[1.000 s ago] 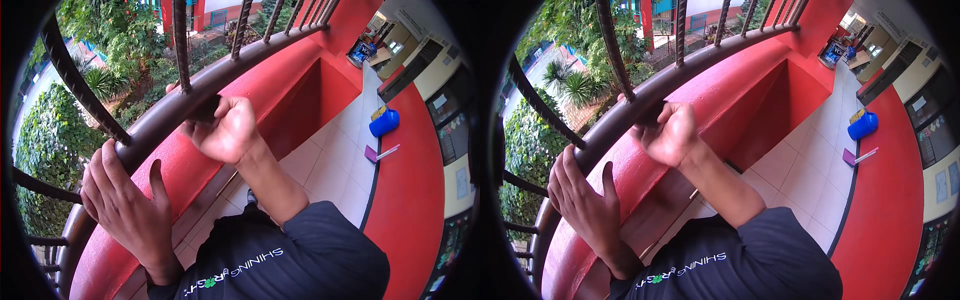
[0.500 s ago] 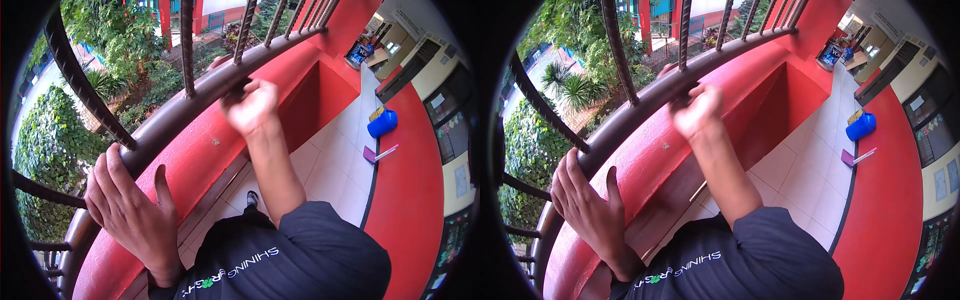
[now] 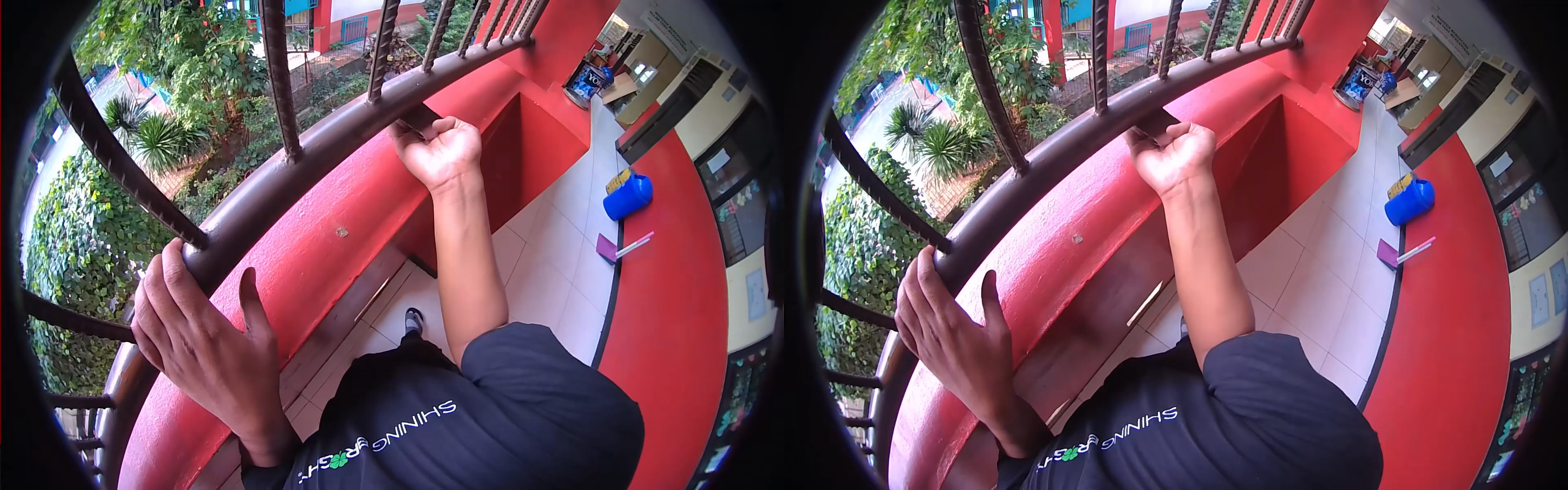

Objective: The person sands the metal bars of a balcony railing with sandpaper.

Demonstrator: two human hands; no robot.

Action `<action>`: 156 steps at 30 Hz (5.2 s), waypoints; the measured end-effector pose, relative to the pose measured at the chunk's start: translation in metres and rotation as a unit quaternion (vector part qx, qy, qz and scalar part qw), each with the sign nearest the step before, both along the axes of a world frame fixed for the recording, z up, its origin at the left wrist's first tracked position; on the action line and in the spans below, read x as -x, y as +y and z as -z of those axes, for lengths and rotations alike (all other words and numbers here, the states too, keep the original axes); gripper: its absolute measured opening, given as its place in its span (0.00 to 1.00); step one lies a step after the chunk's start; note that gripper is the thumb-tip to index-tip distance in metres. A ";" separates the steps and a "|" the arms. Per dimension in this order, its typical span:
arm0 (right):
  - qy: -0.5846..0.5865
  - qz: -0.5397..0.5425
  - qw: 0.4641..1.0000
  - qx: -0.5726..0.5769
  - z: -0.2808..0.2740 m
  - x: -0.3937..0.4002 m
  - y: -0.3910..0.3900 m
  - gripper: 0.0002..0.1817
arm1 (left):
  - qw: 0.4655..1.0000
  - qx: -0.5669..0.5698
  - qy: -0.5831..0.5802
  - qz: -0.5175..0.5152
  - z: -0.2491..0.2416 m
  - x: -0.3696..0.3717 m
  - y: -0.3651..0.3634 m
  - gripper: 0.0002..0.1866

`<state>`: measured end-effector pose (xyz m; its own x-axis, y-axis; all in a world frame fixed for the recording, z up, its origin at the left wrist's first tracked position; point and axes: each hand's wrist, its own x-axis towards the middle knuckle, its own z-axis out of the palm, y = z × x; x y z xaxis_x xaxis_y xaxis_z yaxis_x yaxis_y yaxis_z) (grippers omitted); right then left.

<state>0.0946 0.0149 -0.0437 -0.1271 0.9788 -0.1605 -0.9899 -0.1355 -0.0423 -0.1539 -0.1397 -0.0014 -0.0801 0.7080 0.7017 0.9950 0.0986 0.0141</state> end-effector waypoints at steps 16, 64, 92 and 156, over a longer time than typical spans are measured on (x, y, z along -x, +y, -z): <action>-0.174 -0.128 0.968 -0.125 -0.007 0.051 -0.094 0.28 | 0.999 -0.030 0.012 0.004 0.004 0.001 0.003 0.33; -0.359 -0.087 0.928 0.053 0.165 -0.246 -0.311 0.32 | 0.998 0.034 0.014 -0.059 -0.025 -0.021 0.000 0.49; -0.610 -0.295 0.734 -0.049 0.194 -0.279 -0.361 0.23 | 0.985 0.085 -0.013 -0.150 -0.021 -0.029 0.021 0.55; -0.165 -0.005 0.983 -0.086 -0.025 -0.063 0.014 0.22 | 0.993 0.035 0.110 0.023 -0.010 -0.058 0.099 0.40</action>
<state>0.1574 0.0292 -0.0188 -0.1052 0.9941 -0.0275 -0.9169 -0.1077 -0.3842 -0.0963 -0.0410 0.0090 0.1039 0.7543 0.6482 0.9768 0.0453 -0.2093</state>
